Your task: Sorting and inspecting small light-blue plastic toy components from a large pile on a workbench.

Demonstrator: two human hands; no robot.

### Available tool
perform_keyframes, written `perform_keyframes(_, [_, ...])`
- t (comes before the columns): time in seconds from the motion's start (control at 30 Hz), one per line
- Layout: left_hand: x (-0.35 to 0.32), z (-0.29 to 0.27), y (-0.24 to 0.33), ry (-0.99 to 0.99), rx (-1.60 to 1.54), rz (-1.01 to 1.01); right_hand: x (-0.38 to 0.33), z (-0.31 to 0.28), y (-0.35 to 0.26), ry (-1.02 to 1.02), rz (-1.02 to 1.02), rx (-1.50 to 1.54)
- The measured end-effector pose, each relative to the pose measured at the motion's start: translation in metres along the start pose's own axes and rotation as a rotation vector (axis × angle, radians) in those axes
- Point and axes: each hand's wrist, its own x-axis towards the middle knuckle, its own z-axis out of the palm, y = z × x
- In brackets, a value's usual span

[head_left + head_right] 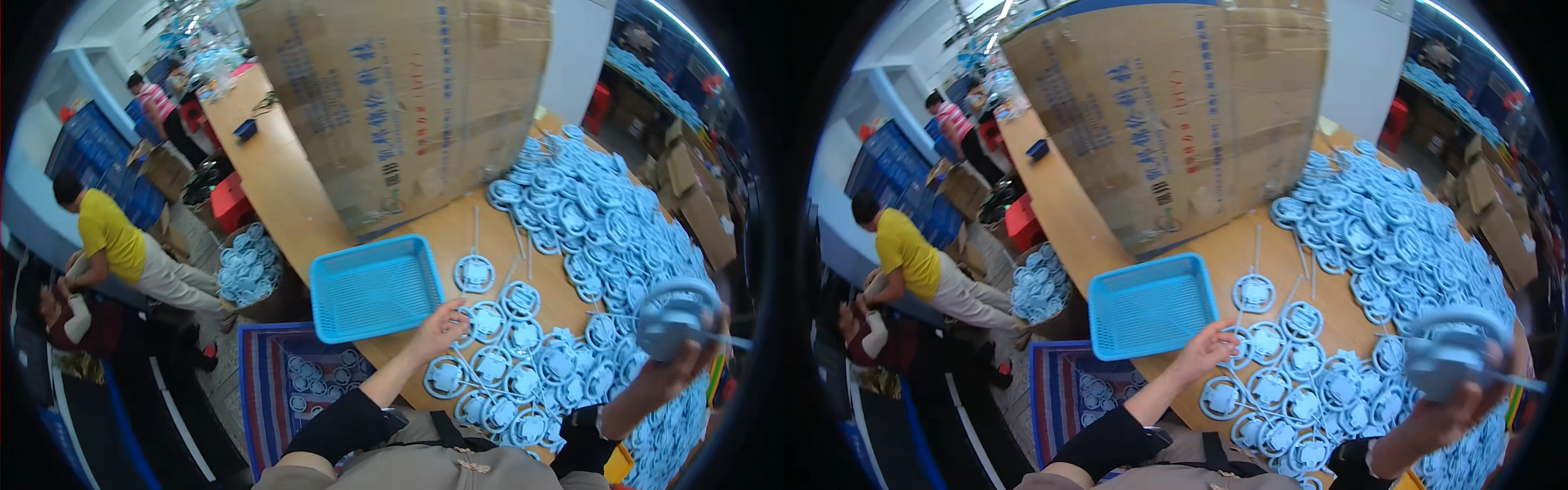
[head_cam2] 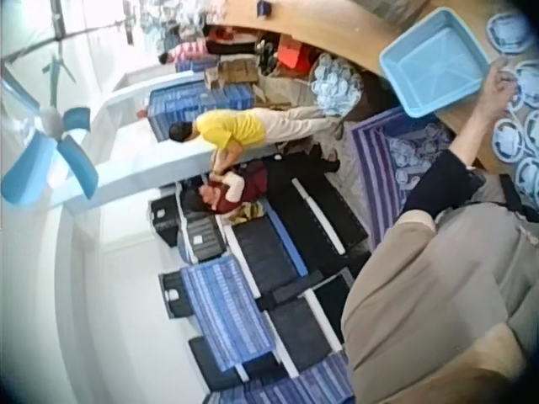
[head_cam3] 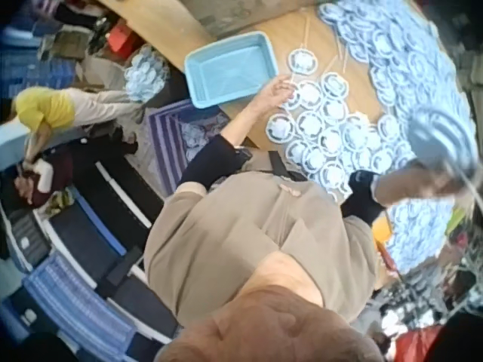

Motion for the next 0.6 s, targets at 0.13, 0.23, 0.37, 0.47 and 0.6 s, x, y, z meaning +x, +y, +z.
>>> perform_keyframes(0.13, [0.005, 0.001, -0.001, 0.018, 0.014, -0.042, -0.037, 0.009, 0.050, -0.711, 0.163, -0.093])
perform_keyframes(0.23, [0.003, -0.010, -0.006, 0.072, -0.014, 0.011, -0.054, 0.033, 0.053, -0.678, 0.210, -0.050])
perform_keyframes(0.37, [0.005, -0.010, -0.023, 0.093, 0.060, 0.068, -0.016, 0.031, 0.001, 0.057, 0.107, 0.160])
perform_keyframes(0.47, [0.008, -0.002, -0.020, 0.121, 0.049, 0.100, -0.040, 0.010, 0.068, -0.548, 0.069, -0.277])
perform_keyframes(0.6, [0.016, -0.004, -0.013, 0.048, 0.093, 0.031, -0.053, 0.005, 0.080, -0.496, 0.148, -0.119])
